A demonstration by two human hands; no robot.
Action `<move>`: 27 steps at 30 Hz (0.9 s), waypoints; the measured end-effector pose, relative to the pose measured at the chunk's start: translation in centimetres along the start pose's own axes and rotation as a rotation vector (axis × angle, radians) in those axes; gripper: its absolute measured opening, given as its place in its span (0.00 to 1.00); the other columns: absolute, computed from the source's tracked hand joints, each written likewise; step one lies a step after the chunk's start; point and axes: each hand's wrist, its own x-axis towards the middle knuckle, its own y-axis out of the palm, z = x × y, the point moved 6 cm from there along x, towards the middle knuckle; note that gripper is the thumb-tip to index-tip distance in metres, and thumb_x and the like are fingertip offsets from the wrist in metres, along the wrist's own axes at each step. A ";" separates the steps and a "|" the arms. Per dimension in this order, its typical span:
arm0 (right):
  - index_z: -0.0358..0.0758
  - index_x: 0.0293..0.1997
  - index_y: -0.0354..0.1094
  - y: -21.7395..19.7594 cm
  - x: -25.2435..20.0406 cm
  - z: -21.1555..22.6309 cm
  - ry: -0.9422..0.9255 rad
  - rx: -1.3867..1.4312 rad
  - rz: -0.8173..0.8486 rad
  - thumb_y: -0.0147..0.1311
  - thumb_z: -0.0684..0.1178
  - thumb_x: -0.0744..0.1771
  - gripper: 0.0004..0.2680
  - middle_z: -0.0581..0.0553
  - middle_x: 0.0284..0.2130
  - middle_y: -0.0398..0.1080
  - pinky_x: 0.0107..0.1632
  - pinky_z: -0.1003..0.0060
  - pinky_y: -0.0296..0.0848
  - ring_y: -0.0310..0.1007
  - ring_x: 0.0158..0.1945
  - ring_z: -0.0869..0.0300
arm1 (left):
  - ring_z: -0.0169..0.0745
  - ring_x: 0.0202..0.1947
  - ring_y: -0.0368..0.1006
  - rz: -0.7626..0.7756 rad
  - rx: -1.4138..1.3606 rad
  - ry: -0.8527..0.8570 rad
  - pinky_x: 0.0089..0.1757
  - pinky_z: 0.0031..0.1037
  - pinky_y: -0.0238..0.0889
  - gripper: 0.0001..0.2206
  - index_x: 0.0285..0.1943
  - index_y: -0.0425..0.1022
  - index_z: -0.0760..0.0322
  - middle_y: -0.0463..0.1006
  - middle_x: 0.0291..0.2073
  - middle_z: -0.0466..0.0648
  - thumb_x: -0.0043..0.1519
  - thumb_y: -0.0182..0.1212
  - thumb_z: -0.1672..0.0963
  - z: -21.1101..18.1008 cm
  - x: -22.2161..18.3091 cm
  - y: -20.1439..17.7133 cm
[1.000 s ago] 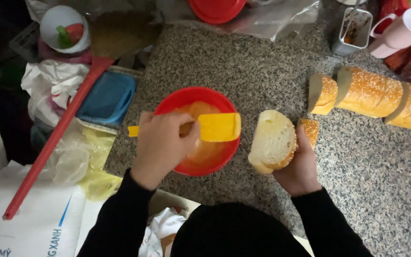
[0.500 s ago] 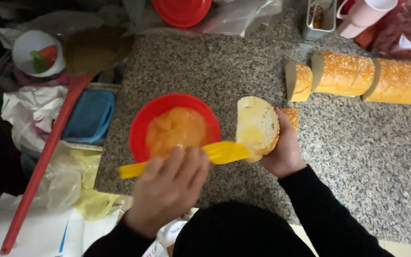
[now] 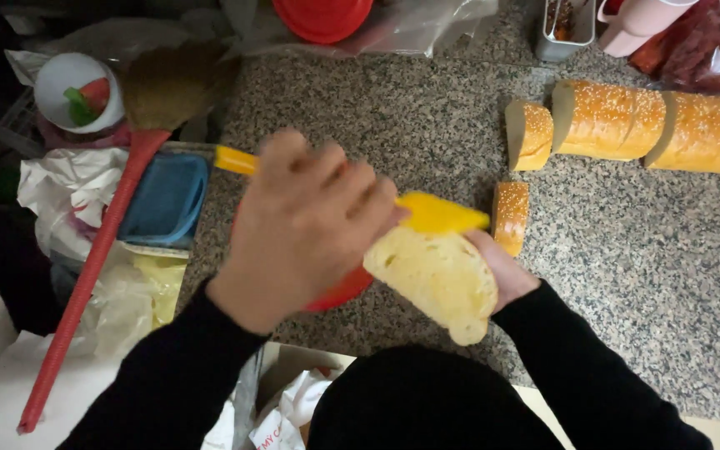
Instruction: Spreading a yellow substance, likely butter or margarine, onto slices of bread using a plastic spatula.
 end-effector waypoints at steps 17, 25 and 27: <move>0.43 0.78 0.62 -5.0 1.2 -0.5 -0.260 -0.378 0.021 0.59 0.53 0.69 0.26 0.33 0.63 0.77 0.48 0.53 0.88 0.87 0.49 0.43 | 0.41 0.42 0.74 0.276 -0.375 0.057 0.50 0.38 0.64 0.10 0.55 0.83 0.47 0.82 0.41 0.39 0.75 0.64 0.47 -3.4 0.5 1.2; 0.45 0.83 0.57 -7.2 2.5 -0.5 -0.376 -0.555 0.039 0.62 0.48 0.67 0.30 0.32 0.68 0.77 0.45 0.53 0.91 0.89 0.49 0.42 | 0.41 0.35 0.74 0.230 -0.403 -0.090 0.48 0.39 0.62 0.19 0.50 0.88 0.44 0.82 0.30 0.36 0.80 0.52 0.42 -3.4 0.4 -0.1; 0.35 0.81 0.55 -7.0 2.9 -0.7 -0.586 -0.547 0.324 0.65 0.45 0.68 0.30 0.28 0.70 0.71 0.60 0.54 0.89 0.85 0.60 0.41 | 0.46 0.47 0.79 0.409 -0.411 0.027 0.50 0.41 0.67 0.17 0.61 0.84 0.48 0.87 0.46 0.41 0.80 0.51 0.45 -4.6 0.0 1.2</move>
